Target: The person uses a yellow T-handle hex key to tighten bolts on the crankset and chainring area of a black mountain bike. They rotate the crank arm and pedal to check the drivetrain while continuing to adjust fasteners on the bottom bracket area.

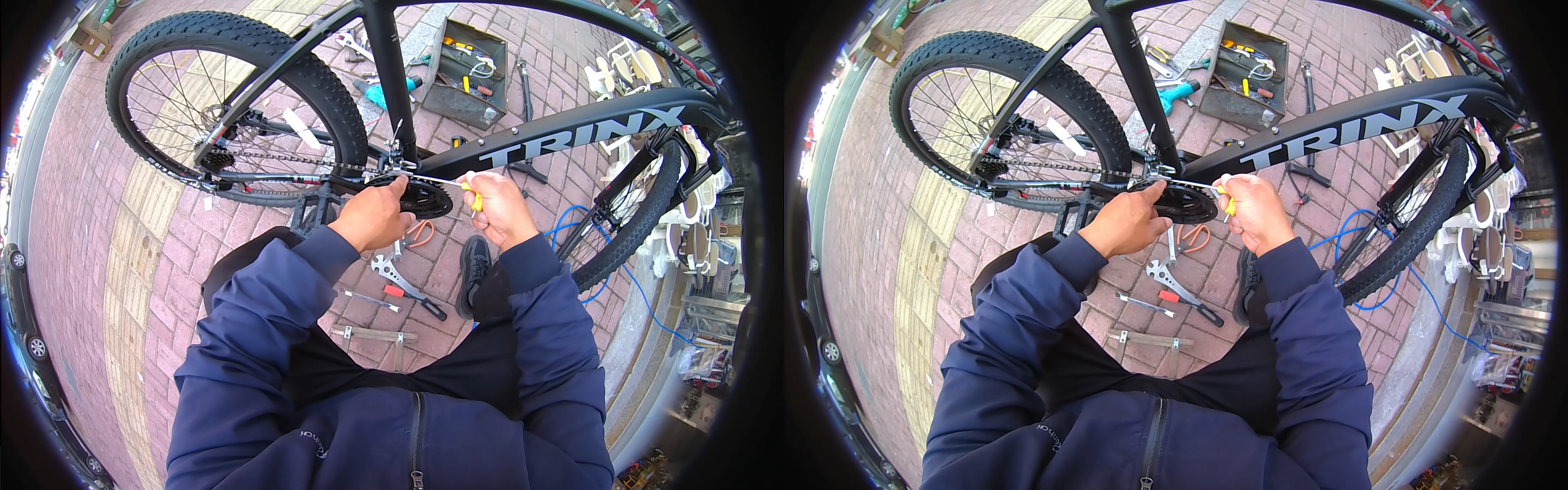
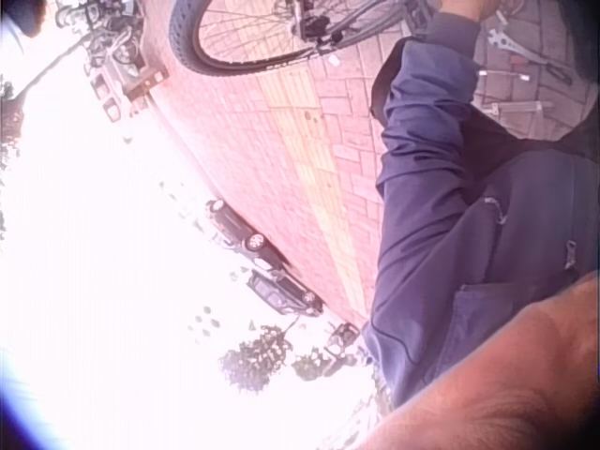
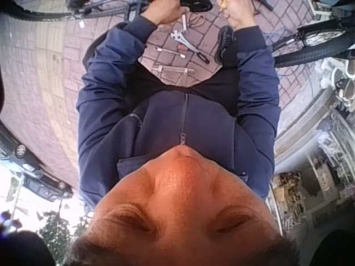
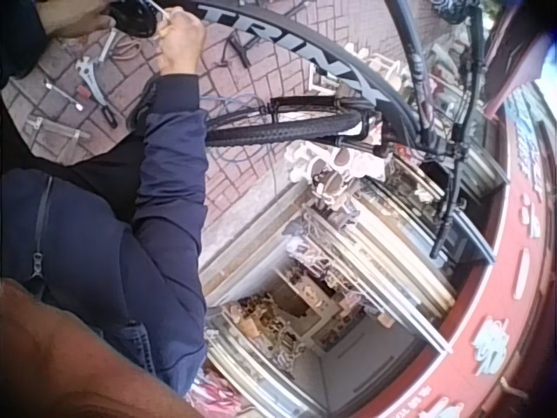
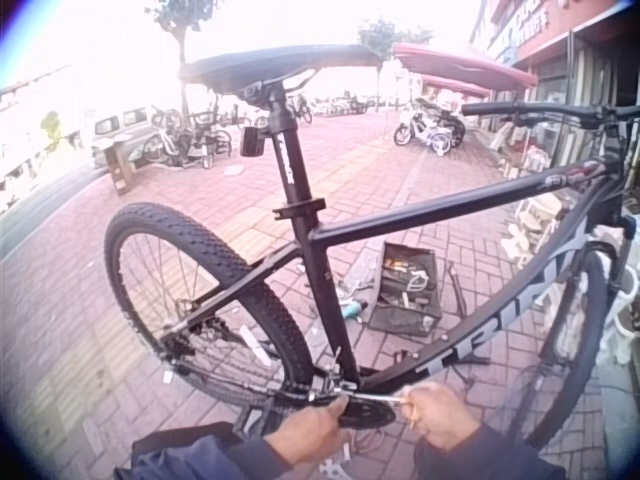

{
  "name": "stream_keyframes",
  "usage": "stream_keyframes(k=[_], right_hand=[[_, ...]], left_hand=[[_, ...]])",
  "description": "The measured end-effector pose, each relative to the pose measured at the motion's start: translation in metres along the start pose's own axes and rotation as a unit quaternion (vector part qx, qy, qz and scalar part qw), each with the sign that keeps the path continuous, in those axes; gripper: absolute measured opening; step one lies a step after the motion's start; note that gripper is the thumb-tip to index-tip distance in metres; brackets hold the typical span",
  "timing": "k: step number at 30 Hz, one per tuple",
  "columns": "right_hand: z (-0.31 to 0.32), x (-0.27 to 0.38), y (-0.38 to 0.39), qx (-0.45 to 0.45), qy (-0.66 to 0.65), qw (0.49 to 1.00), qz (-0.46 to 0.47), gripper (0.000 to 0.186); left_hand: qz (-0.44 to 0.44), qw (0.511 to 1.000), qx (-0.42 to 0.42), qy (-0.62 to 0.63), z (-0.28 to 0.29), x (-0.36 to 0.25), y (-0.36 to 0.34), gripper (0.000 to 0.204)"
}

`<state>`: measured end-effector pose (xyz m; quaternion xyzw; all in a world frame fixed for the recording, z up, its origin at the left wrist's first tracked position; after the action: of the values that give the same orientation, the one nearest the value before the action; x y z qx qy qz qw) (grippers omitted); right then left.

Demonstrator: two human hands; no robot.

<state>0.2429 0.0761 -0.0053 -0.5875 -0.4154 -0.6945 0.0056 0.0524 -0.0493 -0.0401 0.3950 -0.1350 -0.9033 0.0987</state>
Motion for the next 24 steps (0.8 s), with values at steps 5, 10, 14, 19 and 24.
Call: stream_keyframes(k=[5, 10, 14, 19, 24], right_hand=[[-0.0028, 0.0010, 0.0029, -0.009, 0.014, 1.000, 0.005, 0.025], [-0.0047, -0.0010, 0.0034, -0.005, -0.001, 1.000, 0.001, 0.025], [-0.0059, -0.0019, 0.0032, -0.006, -0.002, 1.000, 0.002, 0.025], [-0.0026, 0.0033, 0.0048, -0.030, 0.035, 0.999, 0.012, 0.025], [-0.0038, 0.0060, 0.0068, -0.049, 0.058, 0.997, 0.031, 0.025]], left_hand=[[-0.004, 1.000, 0.006, 0.005, 0.0006, -0.0001, -0.0013, 0.068], [-0.008, 1.000, 0.001, 0.001, 0.0030, -0.0006, -0.0007, 0.067], [-0.014, 1.000, -0.004, 0.025, 0.0065, 0.0007, -0.0005, 0.066], [-0.006, 0.999, -0.008, 0.034, 0.0072, -0.0003, -0.0003, 0.064], [0.003, 1.000, -0.003, 0.018, 0.0037, -0.0004, -0.0007, 0.065]])
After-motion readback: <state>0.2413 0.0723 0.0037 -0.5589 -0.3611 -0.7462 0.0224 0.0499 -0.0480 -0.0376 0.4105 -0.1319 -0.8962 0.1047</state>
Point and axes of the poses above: each hand's wrist, its own y-axis away from the middle knuckle, its own z-axis out of the back of the hand, x = y × z, the point moved 2 cm from there along -y, towards the middle knuckle, and after that the axes turned 5 degrees about y, right-handed, at the moved point
